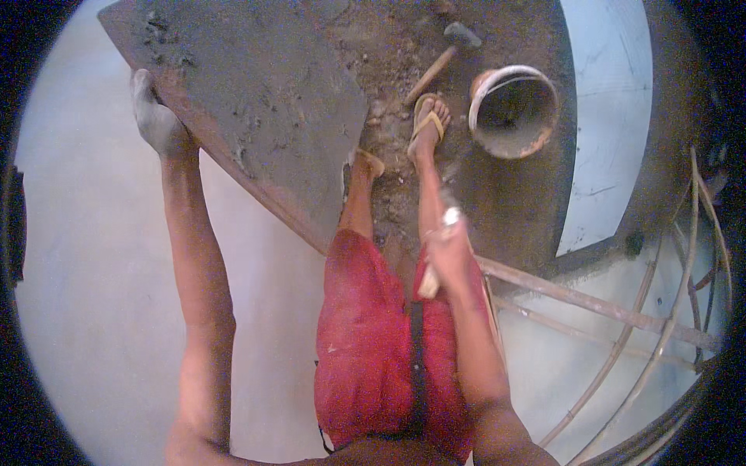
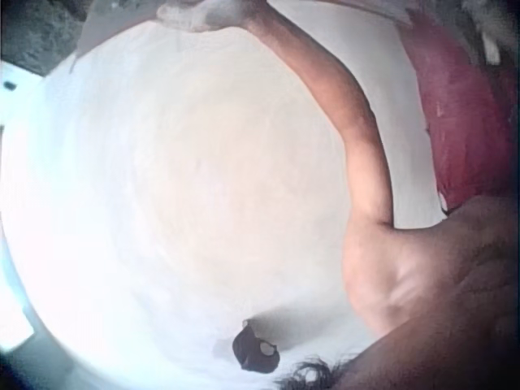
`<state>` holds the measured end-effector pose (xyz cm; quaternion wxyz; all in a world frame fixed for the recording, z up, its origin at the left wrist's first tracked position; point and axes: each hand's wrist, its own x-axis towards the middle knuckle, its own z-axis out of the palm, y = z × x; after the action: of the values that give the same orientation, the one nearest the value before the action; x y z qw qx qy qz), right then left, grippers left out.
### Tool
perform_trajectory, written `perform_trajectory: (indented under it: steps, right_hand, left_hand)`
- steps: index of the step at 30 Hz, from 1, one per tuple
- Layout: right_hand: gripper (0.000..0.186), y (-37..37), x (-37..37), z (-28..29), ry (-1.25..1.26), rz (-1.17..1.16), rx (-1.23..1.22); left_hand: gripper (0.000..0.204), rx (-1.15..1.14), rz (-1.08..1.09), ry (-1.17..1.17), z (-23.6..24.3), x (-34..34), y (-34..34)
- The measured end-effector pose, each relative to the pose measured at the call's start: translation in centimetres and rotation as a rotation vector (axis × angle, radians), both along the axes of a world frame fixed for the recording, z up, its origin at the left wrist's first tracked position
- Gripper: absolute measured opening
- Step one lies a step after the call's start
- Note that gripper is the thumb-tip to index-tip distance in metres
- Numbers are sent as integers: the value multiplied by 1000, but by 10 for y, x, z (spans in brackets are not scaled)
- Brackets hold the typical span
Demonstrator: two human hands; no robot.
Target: The person spreads cement on the floor using a trowel, places a large white marble-patterned tile, and taps it into place with a rubber mallet. They adjust the tile alignment and clean excess cement from the edges.
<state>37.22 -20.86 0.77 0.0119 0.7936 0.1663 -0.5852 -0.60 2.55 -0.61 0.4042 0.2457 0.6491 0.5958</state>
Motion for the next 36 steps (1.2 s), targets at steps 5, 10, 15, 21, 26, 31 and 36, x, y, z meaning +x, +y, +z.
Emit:
perform_trajectory:
  steps: [5, 10, 15, 21, 26, 31, 36]
  right_hand:
    - [58, 44, 63, -32, -429, 299, 396]
    - [51, 7, -4, -102, -346, 397, 601]
    - [34, -29, -114, -181, -104, 149, 509]
    - [32, -18, -196, -161, -118, 204, 656]
    - [19, -2, -208, -159, -184, 175, 741]
    - [13, 16, -206, -128, -223, 267, 755]
    - [18, 68, -198, -72, -299, 244, 785]
  left_hand:
    - [42, 13, -78, -182, 17, -31, 59]
    - [43, 203, -126, -219, -6, -81, 100]
    - [43, 277, -228, -394, -29, -102, 121]
    - [33, 289, -260, -166, -68, -193, 138]
    - [32, 362, -289, -376, -53, -126, 156]
    - [40, 319, -199, -217, -41, -113, 163]
    - [36, 195, -37, -273, -33, -147, 202]
